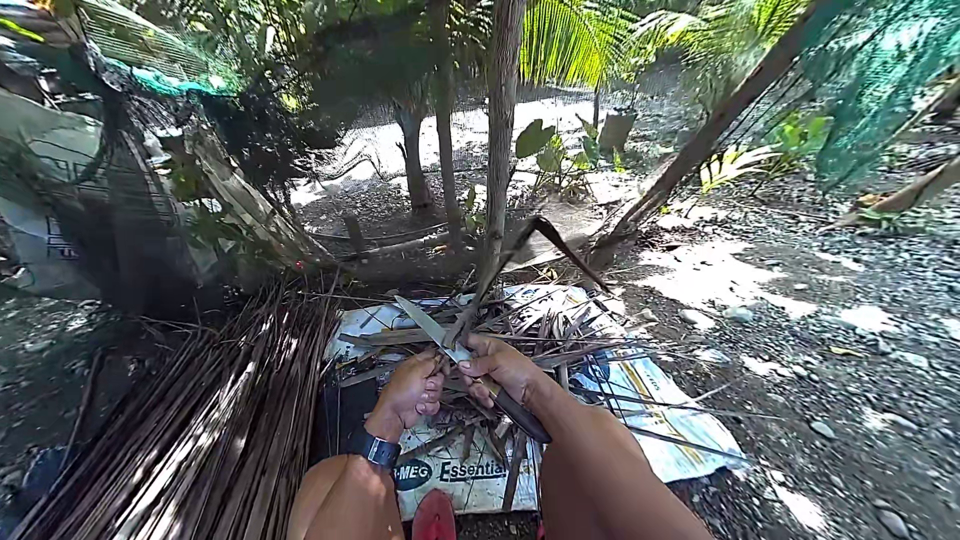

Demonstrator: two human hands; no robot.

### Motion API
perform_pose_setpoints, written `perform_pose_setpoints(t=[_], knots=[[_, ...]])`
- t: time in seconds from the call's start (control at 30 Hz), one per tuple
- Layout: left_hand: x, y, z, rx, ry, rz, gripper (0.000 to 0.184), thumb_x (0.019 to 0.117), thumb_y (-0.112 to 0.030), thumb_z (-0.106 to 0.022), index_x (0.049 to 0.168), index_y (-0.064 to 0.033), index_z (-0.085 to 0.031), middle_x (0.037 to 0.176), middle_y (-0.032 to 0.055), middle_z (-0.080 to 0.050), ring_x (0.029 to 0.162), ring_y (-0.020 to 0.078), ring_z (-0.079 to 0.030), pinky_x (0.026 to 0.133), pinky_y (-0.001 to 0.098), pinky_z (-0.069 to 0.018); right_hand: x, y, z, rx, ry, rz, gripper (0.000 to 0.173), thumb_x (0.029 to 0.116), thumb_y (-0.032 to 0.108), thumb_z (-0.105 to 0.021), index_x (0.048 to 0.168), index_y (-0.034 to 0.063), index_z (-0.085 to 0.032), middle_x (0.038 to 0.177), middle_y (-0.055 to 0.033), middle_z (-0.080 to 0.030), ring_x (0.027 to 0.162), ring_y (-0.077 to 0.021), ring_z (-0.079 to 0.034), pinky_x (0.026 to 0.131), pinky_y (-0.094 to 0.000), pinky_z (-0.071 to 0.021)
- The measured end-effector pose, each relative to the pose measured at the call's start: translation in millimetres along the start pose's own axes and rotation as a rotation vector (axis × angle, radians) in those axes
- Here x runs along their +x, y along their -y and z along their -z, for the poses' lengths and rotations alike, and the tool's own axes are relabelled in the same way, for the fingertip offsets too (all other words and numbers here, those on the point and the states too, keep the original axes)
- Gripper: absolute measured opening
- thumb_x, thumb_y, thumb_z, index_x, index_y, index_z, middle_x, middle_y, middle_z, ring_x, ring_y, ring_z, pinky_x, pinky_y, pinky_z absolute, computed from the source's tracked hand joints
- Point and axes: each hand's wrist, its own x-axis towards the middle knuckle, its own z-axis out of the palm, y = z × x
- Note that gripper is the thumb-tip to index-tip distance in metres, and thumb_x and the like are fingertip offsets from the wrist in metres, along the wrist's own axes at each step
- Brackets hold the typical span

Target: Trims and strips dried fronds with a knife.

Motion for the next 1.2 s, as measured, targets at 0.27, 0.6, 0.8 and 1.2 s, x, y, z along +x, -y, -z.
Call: perform_pose_setpoints(t=[0.27,0.6,0.8,1.2], knots=[[-2.5,-2.6,7.0,0.03,0.043,0.035,0.038,0.1123,-0.015,-0.02,0.089,-0.0108,-0.05,0.051,-0.0108,-0.031,0.036,-0.0038,-0.028,0.034,0.0107,-0.0256,0.2,15.5,19.8,0.064,-0.179,0.047,0.026,0.1037,-0.002,-0.041,0.128,0.0077,-0.045,0.068,-0.0015,-0.054,0.046,-0.0085,-0.053,0.041,-0.0215,-0.048],[-19.3,-13.9,34.2,0.095,0.094,0.06,0.039,0.1101,-0.012,-0.021,0.087,-0.0126,-0.053,0.05,-0.0119,-0.032,0.035,-0.0055,-0.027,0.034,0.0093,-0.0242,4.0,38.0,63.0,0.203,-0.327,0.157,0.015,0.1088,0.003,-0.032,0.114,0.0106,-0.044,0.063,0.0019,-0.049,0.043,-0.0053,-0.049,0.038,-0.0183,-0.0445],[-33.9,-20.8,59.1,0.187,0.092,0.044,0.038,0.107,-0.01,-0.022,0.085,-0.0148,-0.054,0.051,-0.0125,-0.034,0.036,-0.006,-0.026,0.034,0.0094,-0.0236,2.3,47.8,76.9,0.233,-0.494,0.16,0.02,0.11,0.007,-0.037,0.129,0.0091,-0.046,0.067,0.0,-0.052,0.045,-0.0057,-0.05,0.039,-0.0178,-0.0425],[-71.9,-26.9,115.1,0.264,-0.06,-0.03,0.04,0.1054,-0.01,-0.024,0.084,-0.0169,-0.057,0.05,-0.0138,-0.037,0.036,-0.007,-0.027,0.035,0.0091,-0.0234,3.9,51.0,113.6,0.381,-0.803,0.232,0.022,0.1054,0.0,-0.033,0.123,0.0067,-0.046,0.055,0.001,-0.045,0.039,-0.0059,-0.046,0.037,-0.0199,-0.0417]])
